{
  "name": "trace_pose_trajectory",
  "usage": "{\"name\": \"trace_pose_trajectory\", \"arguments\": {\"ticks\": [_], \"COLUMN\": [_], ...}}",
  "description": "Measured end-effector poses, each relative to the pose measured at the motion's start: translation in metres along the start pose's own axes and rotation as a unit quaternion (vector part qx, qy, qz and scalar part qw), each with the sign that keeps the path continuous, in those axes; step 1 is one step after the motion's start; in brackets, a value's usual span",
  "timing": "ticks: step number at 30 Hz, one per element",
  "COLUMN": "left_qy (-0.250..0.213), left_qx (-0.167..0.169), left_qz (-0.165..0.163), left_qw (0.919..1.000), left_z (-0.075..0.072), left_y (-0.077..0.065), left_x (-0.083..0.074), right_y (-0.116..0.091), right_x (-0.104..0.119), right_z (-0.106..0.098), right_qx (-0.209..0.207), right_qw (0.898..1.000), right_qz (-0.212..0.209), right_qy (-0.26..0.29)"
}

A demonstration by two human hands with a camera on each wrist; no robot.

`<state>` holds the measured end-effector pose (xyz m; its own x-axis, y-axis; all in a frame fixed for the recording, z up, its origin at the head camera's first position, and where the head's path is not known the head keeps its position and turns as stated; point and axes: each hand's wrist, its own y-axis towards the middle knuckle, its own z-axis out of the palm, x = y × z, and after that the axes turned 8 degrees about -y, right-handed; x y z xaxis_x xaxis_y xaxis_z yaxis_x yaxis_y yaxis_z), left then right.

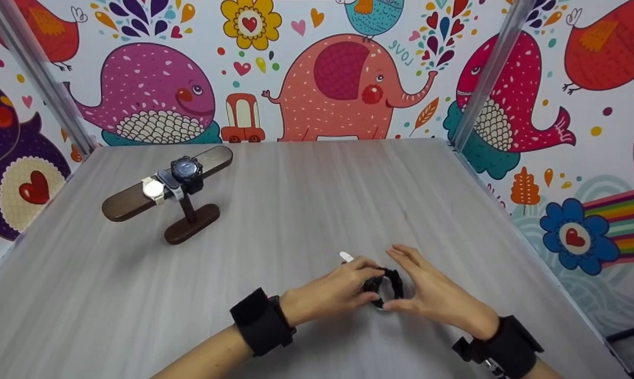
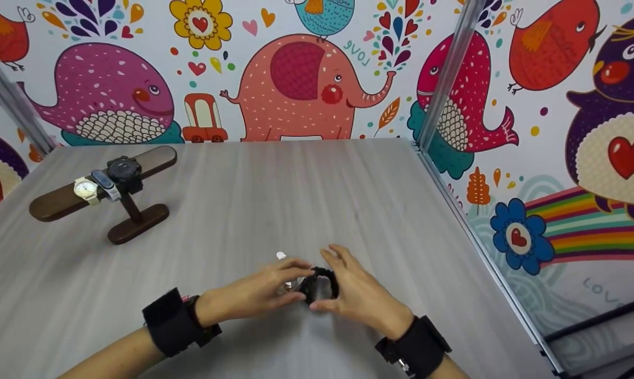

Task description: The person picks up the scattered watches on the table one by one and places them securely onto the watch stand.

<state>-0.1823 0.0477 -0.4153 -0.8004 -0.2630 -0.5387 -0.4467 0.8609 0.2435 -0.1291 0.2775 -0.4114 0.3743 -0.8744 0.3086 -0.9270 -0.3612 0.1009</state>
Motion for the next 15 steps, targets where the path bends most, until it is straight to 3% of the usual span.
{"name": "trace_pose_trajectory", "arguments": {"ticks": [6,15], "left_qy": [0.022,0.003], "left_qx": [0.038,0.031], "left_qz": [-0.038,-0.036], "left_qw": [0.9983,0.9989], "left_z": [0.014,0.016], "left_y": [0.0,0.0], "left_x": [-0.004,0.001], "right_y": [0.001,0.009], "right_x": [0.001,0.002], "right_z": [0.021,0.027], "right_qx": [0.023,-0.035], "right_qw": [1.0,0.999], "right_qz": [-0.018,-0.028], "right_qy": [-0.008,-0.026]}}
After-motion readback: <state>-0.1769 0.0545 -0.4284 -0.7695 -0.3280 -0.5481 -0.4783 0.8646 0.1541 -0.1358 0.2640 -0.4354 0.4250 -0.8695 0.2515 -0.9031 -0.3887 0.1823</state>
